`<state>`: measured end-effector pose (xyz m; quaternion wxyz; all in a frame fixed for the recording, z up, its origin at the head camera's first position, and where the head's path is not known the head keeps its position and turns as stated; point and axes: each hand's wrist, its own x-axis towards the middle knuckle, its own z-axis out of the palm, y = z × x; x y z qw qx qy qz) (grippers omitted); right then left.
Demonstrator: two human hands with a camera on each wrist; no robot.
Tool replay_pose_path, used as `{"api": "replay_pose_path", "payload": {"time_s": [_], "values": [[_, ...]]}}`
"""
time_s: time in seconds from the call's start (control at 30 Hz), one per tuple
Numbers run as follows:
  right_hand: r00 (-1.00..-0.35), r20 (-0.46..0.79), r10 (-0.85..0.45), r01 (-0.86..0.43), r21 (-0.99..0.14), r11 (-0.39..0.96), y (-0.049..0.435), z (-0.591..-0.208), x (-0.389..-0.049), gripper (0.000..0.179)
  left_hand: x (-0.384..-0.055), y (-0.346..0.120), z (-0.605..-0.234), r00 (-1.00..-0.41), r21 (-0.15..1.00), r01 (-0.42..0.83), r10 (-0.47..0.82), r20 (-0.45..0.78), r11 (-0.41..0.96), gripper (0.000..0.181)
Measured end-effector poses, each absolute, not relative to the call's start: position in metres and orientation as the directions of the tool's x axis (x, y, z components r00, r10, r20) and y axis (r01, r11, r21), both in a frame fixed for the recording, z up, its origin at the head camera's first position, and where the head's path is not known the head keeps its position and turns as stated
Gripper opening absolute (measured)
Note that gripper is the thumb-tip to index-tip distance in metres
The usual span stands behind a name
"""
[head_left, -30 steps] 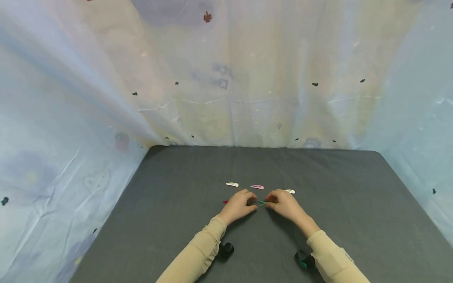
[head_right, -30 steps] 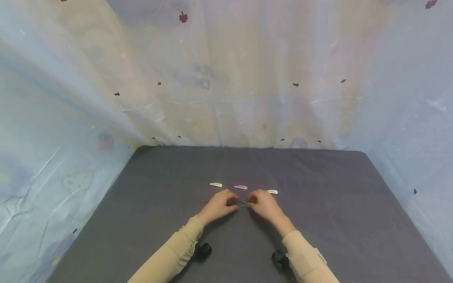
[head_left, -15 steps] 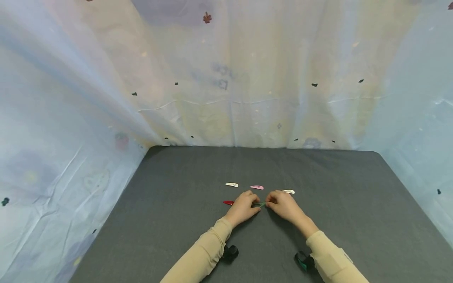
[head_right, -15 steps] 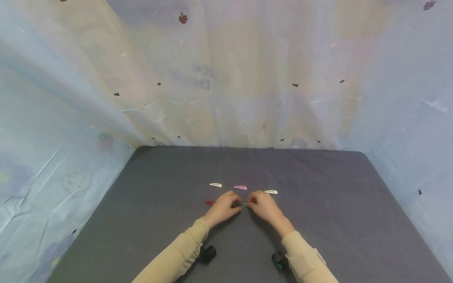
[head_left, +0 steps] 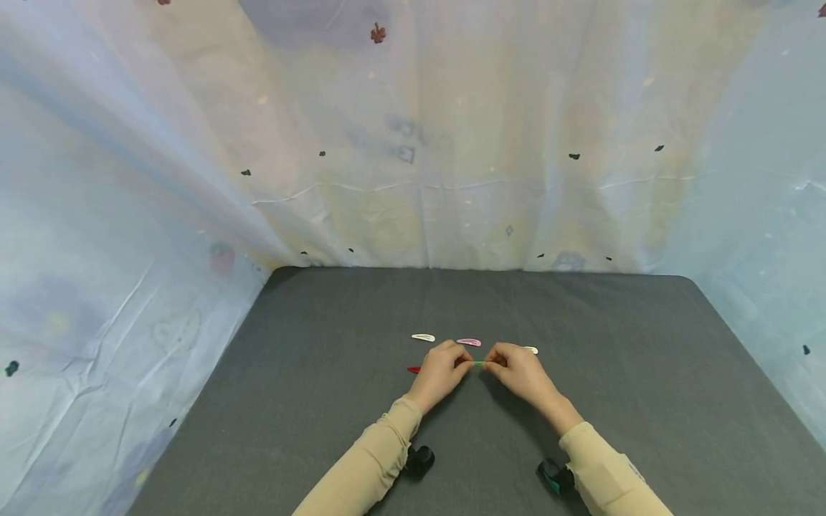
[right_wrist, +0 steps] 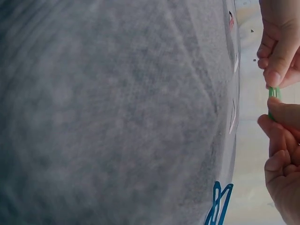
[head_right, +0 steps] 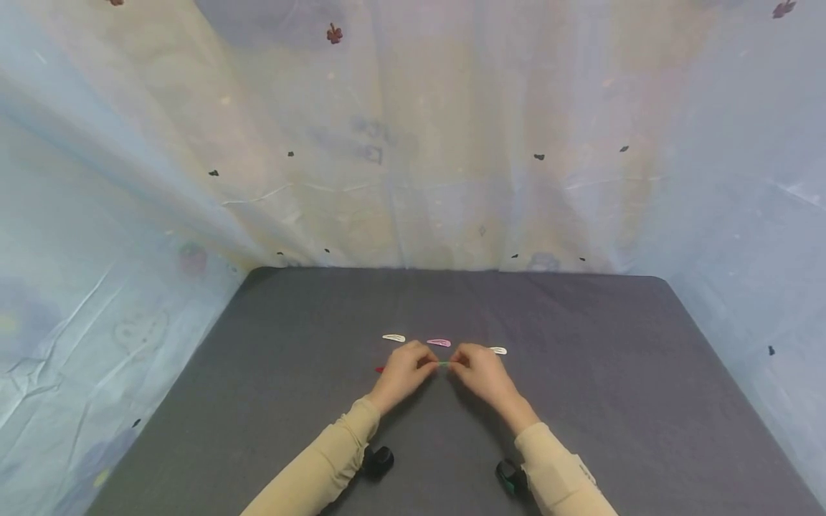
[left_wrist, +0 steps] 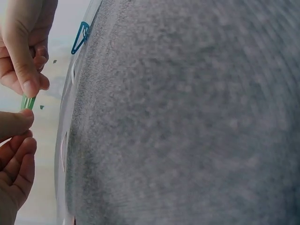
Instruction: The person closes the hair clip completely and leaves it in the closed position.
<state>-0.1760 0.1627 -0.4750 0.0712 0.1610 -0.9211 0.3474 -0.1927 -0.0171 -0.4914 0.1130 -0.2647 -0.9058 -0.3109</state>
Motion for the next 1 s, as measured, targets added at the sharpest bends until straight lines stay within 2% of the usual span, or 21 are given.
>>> {"api": "replay_pose_path", "payload": {"time_s": [0.27, 0.37, 0.6, 0.8, 1.0], "values": [[-0.91, 0.361, -0.202, -0.39, -0.587, 0.71, 0.159, -0.476, -0.174, 0.012, -0.188, -0.014, -0.484, -0.784, 0.442, 0.604, 0.394, 0.479, 0.664, 0.007], [-0.909, 0.371, -0.189, -0.39, -0.599, 0.7, 0.158, -0.474, -0.175, 0.011, -0.189, -0.014, -0.483, -0.776, 0.438, 0.61, 0.384, 0.501, 0.661, 0.008], [-0.939, 0.285, -0.192, -0.339, -0.673, 0.657, 0.158, -0.473, -0.174, 0.004, -0.192, -0.019, -0.483, -0.783, 0.465, 0.607, 0.381, 0.492, 0.645, 0.005], [-0.962, 0.178, -0.207, -0.269, -0.749, 0.605, 0.162, -0.471, -0.174, 0.013, -0.194, -0.023, -0.484, -0.76, 0.444, 0.629, 0.385, 0.523, 0.639, 0.005], [-0.967, 0.125, -0.221, -0.234, -0.777, 0.584, 0.165, -0.472, -0.176, 0.015, -0.195, -0.026, -0.487, -0.784, 0.472, 0.612, 0.407, 0.469, 0.635, 0.002]]}}
